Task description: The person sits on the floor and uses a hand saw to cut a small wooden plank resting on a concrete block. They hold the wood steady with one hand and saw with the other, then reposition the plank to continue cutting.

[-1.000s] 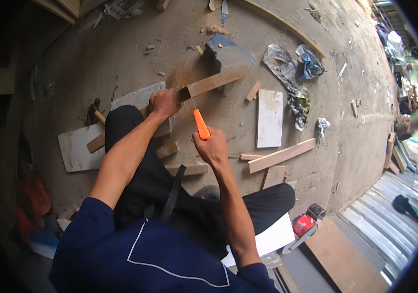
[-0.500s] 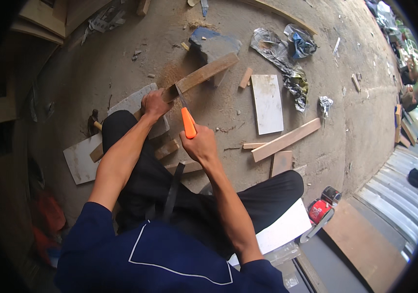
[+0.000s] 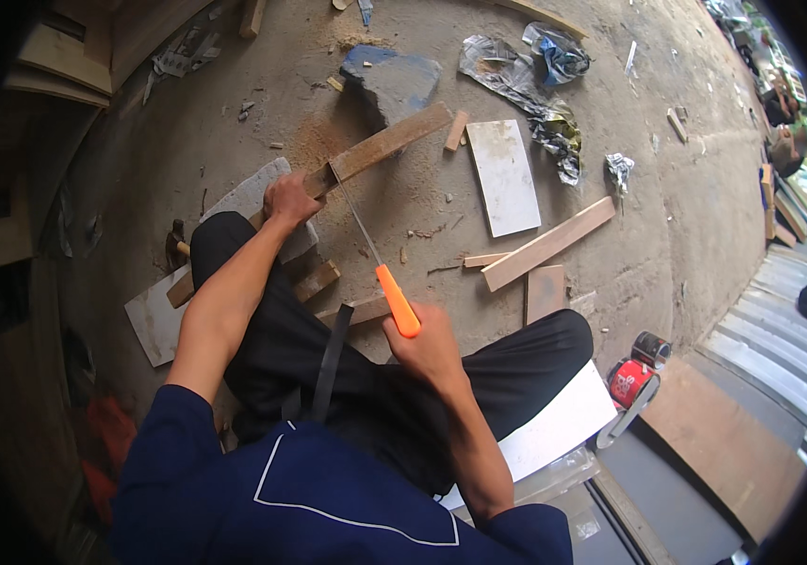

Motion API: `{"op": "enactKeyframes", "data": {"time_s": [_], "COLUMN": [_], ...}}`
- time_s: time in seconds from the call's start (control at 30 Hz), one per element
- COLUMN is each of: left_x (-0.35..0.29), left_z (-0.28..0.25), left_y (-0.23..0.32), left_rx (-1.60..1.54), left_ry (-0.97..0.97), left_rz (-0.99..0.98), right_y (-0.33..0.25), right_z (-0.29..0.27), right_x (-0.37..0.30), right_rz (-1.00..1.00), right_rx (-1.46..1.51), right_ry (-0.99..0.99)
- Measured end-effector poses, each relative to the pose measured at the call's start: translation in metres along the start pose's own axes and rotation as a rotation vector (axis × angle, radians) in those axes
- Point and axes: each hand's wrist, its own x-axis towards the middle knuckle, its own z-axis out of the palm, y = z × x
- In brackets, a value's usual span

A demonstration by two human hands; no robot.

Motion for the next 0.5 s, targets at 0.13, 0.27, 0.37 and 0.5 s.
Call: {"op": "enactKeyframes", "data": {"time_s": [0.13, 0.27, 0.37, 0.5], "left_x": [0.002, 0.006, 0.009, 0.020], "left_z": [-0.001, -0.004, -0.022, -0.019], "left_y": [0.000, -0.001, 0.009, 0.016], "left_rx": [0.017, 0.022, -0.006, -0.215], "left_ry": [-0.020, -0.066, -0.154, -0.055], "left_rz": [-0.022, -0.016, -0.015, 0.133], "right_y": [-0.018, 0.005, 0.019, 0.018], "right_z": [-0.033, -0.065, -0.068, -0.050], "right_x": [-0.061, -0.097, -0.093, -0.055], "right_rz": [0.028, 0.159, 0.167, 0.107], "right_rx": [-0.012, 0.085, 0.177, 0.348], "right_ry": [0.017, 0.074, 0.178, 0.222]}}
